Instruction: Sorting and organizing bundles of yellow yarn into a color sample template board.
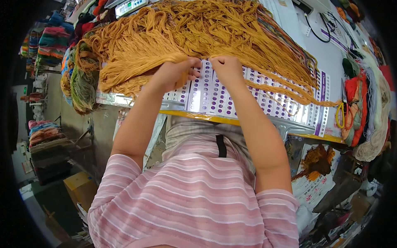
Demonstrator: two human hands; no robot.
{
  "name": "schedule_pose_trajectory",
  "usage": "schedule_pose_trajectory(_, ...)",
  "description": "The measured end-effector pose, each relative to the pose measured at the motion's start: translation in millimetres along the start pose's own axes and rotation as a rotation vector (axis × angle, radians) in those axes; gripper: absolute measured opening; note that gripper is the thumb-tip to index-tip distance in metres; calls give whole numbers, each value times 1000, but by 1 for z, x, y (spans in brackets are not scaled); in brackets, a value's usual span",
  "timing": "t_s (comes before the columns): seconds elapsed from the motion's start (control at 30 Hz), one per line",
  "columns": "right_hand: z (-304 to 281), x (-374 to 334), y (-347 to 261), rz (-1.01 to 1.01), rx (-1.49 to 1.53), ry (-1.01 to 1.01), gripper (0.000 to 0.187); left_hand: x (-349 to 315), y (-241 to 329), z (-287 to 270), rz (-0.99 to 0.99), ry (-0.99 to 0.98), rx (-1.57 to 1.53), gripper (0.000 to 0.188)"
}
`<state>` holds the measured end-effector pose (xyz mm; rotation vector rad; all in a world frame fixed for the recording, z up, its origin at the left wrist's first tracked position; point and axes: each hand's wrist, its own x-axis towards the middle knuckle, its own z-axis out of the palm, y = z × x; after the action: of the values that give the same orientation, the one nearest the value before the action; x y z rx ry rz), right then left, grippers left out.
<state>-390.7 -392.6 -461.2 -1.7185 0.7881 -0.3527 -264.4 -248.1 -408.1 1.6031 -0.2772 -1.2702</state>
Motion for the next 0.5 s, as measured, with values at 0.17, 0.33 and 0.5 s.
schedule_pose_trajectory(0.17, 6, -1, -3, 13, -21, 60, 24, 10, -8, 16, 96, 82, 145, 30)
schedule_pose_trajectory(0.33, 4, 1, -1, 43, 41, 58, 23, 7, -6, 39, 69, 120, 394, 31)
schedule_pose_trajectory(0.5, 5, -4, -6, 4, -42, 108, 22, -3, -16, 32, 99, 199, 297, 35)
